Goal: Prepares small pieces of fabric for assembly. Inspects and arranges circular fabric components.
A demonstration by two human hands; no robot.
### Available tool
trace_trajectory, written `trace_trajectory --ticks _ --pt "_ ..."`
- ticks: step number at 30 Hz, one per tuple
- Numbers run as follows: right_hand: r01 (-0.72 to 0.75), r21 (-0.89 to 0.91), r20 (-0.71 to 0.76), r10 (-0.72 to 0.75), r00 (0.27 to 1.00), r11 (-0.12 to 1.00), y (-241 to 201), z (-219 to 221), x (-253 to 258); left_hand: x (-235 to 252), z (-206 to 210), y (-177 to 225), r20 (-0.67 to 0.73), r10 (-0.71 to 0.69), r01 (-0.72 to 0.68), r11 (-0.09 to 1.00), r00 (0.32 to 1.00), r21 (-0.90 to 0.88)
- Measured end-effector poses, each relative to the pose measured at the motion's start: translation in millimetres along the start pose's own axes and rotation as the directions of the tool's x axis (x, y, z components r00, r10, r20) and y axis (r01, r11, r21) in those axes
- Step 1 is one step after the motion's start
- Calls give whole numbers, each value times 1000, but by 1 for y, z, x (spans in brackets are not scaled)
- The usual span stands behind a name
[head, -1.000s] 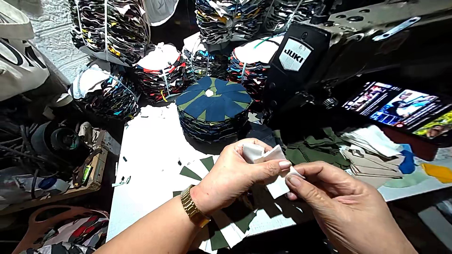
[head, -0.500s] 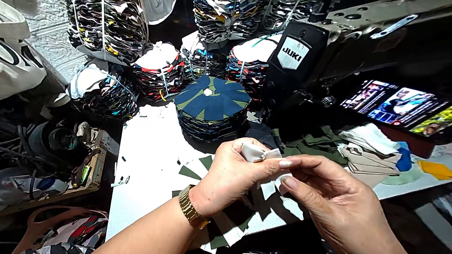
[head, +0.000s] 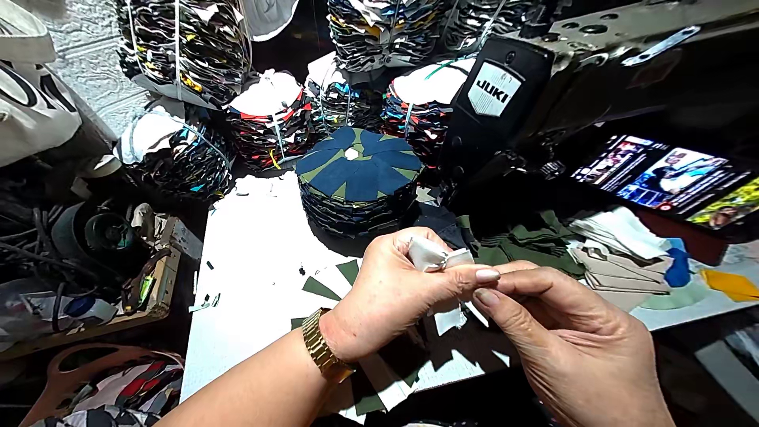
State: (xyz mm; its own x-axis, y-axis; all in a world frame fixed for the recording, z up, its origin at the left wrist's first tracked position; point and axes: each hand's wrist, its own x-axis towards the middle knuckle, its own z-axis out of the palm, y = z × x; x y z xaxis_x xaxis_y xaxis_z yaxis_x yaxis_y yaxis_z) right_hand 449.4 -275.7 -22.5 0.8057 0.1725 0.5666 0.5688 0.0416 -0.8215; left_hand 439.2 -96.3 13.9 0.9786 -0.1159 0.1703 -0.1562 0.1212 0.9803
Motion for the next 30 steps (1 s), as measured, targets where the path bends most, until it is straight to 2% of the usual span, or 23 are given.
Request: trace_trajectory --ticks 6,10,14,18,21,25,30 --pt "-31 13 16 31 999 999 -2 0 1 0 -2 -2 -6 11 -11 999 1000 30" --pt "-61 50 21 60 998 997 -1 2 1 1 -1 -6 18 -19 19 999 1000 -39" --pt "-42 56 6 41 999 998 2 -5 8 5 -7 -3 86 -120 130 984 989 -120" --pt "-188 93 -11 190 982 978 -3 -16 13 6 -16 3 142 -179 186 982 973 -34" --pt "-284 152 42 281 959 947 -5 -20 16 9 -21 6 158 -186 195 980 970 -47" --pt "-310 155 118 294 949 938 -7 -25 17 19 -29 4 253 -210 248 960 944 -128" --pt "-318 156 173 291 941 935 -11 -27 18 18 -32 6 287 -225 244 969 931 -33"
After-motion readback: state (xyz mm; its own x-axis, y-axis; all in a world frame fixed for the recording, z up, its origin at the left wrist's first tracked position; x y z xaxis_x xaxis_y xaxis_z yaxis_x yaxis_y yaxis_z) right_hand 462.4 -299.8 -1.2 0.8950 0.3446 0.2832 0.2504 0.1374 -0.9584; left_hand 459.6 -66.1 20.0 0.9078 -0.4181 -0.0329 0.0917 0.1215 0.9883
